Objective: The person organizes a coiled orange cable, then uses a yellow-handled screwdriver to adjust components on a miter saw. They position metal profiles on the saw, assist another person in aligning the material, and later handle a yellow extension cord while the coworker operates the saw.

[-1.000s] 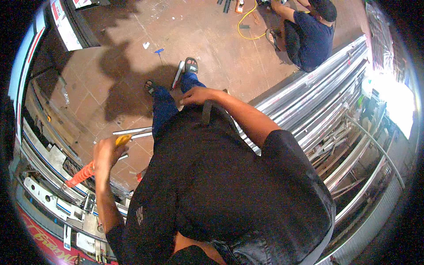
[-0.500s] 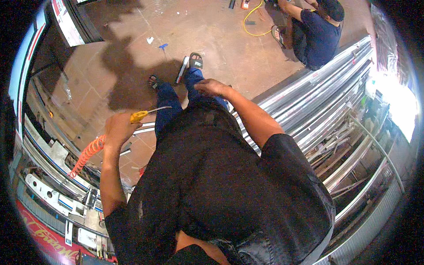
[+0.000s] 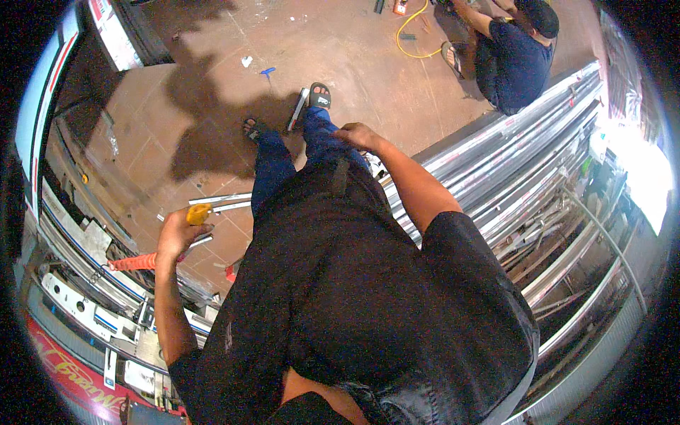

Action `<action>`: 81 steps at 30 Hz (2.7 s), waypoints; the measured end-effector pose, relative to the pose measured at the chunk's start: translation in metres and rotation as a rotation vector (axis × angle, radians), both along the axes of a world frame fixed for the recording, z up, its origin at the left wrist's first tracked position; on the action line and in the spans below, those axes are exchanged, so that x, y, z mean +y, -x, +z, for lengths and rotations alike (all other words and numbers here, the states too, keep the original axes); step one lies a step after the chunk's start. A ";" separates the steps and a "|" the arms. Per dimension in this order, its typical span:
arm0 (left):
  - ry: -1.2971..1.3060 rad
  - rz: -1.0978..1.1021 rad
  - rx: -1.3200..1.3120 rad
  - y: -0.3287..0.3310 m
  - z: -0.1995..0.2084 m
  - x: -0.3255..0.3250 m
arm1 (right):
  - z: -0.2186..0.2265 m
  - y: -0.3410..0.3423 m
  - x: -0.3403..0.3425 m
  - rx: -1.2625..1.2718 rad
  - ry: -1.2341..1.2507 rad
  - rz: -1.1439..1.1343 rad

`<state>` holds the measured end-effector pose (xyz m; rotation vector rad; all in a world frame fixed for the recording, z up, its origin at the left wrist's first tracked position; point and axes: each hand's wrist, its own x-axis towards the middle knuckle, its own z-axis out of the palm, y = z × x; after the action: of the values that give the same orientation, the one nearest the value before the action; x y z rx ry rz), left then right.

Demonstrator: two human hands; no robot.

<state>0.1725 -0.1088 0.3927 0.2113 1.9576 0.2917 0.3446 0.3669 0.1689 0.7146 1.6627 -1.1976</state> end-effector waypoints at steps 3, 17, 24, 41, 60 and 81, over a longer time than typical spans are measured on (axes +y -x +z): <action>0.042 -0.155 0.188 0.005 0.002 0.024 | 0.006 0.010 -0.003 -0.044 -0.016 -0.023; 0.067 -0.098 -0.006 0.011 0.012 0.036 | 0.014 0.019 -0.005 0.009 -0.017 -0.089; -0.014 -0.074 -0.009 0.005 0.008 0.063 | 0.012 0.015 0.001 -0.060 0.032 -0.140; 0.048 -0.184 -0.007 0.002 -0.016 0.060 | 0.008 0.007 -0.008 -0.006 0.005 -0.122; 0.058 -0.136 -0.048 -0.010 -0.015 0.043 | 0.004 0.015 -0.011 0.079 0.031 -0.067; 0.086 -0.356 0.239 0.001 -0.029 -0.005 | 0.018 0.030 -0.044 0.051 0.072 0.076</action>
<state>0.1716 -0.1135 0.3638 0.5515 2.1163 -0.0538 0.3143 0.3230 0.1873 0.5752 1.6645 -1.2239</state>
